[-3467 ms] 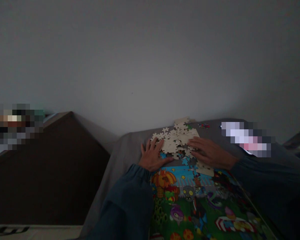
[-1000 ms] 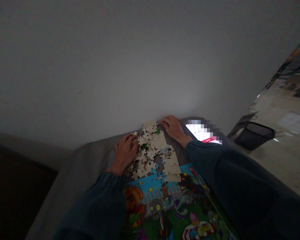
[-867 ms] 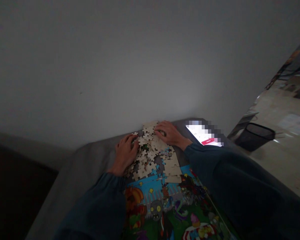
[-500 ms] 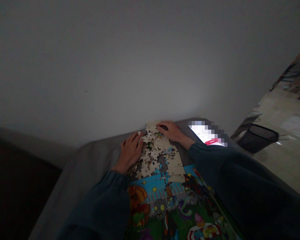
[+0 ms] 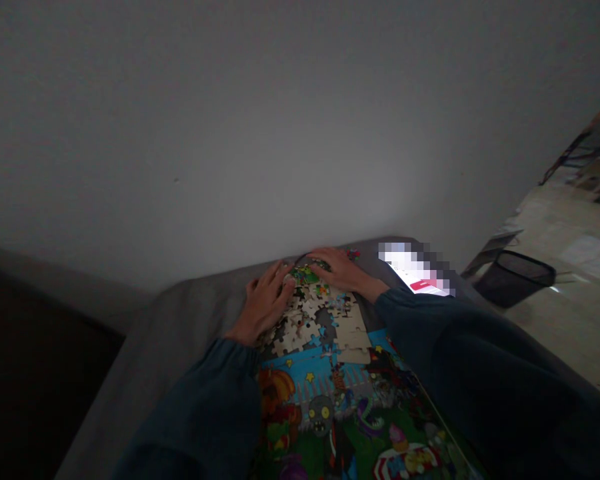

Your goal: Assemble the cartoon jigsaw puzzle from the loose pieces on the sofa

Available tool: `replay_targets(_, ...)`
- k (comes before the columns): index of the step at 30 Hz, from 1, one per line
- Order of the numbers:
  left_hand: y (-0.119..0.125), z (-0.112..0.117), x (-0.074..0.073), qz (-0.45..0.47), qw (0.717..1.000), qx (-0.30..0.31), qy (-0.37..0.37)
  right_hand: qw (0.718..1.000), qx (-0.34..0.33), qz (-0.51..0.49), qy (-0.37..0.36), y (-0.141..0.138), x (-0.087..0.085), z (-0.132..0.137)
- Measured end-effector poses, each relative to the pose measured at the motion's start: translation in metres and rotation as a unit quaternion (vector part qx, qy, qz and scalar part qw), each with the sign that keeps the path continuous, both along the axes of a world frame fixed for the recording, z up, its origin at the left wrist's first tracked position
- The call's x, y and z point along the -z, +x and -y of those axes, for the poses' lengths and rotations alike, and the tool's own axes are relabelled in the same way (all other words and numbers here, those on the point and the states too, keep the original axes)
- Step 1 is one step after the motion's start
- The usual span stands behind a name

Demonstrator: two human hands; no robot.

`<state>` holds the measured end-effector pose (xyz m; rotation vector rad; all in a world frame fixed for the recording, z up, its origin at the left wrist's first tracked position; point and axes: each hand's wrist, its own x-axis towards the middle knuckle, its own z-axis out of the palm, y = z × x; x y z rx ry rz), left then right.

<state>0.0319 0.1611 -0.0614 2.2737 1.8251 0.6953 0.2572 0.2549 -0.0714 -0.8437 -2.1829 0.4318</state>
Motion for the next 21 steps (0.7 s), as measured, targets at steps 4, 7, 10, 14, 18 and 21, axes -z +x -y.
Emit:
replay_targets(4,0.002,0.0,0.0,-0.019,1.0,0.016,-0.004,0.998,-0.059,0.018,-0.017,-0.003,0.0,0.005)
replay_targets(7,0.004,0.001,-0.005,-0.015,1.0,0.019,0.009,0.996,-0.084,0.005,-0.041,-0.003,-0.005,0.009)
replay_targets(10,0.003,0.001,-0.013,-0.001,1.0,0.02,0.015,0.994,-0.077,-0.018,-0.081,-0.001,-0.013,0.009)
replay_targets(14,-0.009,0.0,-0.031,0.025,0.999,0.002,0.019,0.987,-0.081,-0.036,-0.134,0.003,-0.026,0.008)
replay_targets(18,-0.022,-0.001,-0.047,0.033,0.999,-0.012,0.018,0.982,-0.103,-0.017,-0.155,0.007,-0.036,0.012)
replay_targets(21,-0.02,0.002,-0.048,0.009,1.0,0.023,-0.019,0.987,-0.083,0.041,-0.131,0.006,-0.036,0.017)
